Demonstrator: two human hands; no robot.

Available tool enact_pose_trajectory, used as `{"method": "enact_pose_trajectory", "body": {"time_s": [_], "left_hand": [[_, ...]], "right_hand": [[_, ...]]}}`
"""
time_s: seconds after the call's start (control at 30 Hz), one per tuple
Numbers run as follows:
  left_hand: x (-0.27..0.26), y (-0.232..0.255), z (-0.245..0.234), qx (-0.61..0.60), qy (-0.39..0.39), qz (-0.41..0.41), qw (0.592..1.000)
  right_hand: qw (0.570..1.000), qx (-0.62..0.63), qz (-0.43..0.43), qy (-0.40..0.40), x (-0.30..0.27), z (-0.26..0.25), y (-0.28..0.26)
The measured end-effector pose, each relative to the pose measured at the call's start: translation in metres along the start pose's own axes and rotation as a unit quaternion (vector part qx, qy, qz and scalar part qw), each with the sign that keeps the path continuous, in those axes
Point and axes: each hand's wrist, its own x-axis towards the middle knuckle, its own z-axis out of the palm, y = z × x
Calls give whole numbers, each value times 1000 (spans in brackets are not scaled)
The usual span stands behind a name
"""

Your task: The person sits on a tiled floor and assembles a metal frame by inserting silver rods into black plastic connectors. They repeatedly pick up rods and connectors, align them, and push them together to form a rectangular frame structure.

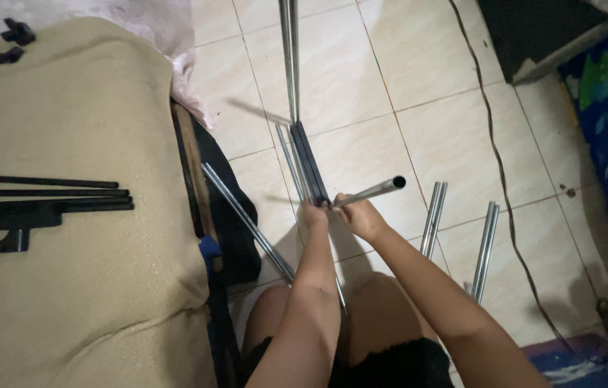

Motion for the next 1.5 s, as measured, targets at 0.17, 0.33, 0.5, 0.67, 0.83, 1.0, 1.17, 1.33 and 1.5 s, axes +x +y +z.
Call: {"method": "enact_pose_trajectory", "body": {"time_s": [0.17,0.33,0.5,0.67,0.83,1.0,1.17,1.33,1.5], "left_hand": [[6,-3,7,-419,-40,-164,892],[10,-1,8,-240,-43,-74,967],[3,-16,-18,129,-31,54,990],[-11,-20,-63,-87,-61,4,994],[-31,8,-113,-277,-127,36,952],[-56,55,-142,-216,-178,135,951],[-40,60,-140,-183,-146,72,970],[-33,56,-145,-127,-129,143,973],[-83,91,-169,-289,-284,104,908]], "right_hand": [[1000,-17,18,3,0,5,3],[998,-32,45,14,-3,15,8],[998,-52,28,8,-2,24,23],[1000,-3,16,14,-1,27,22],[996,57,68,7,5,27,16],[988,95,116,47,11,20,0],[960,250,101,72,-20,-21,-18],[851,506,122,73,-70,-93,-25],[795,592,115,64,-104,-132,-54]]}}
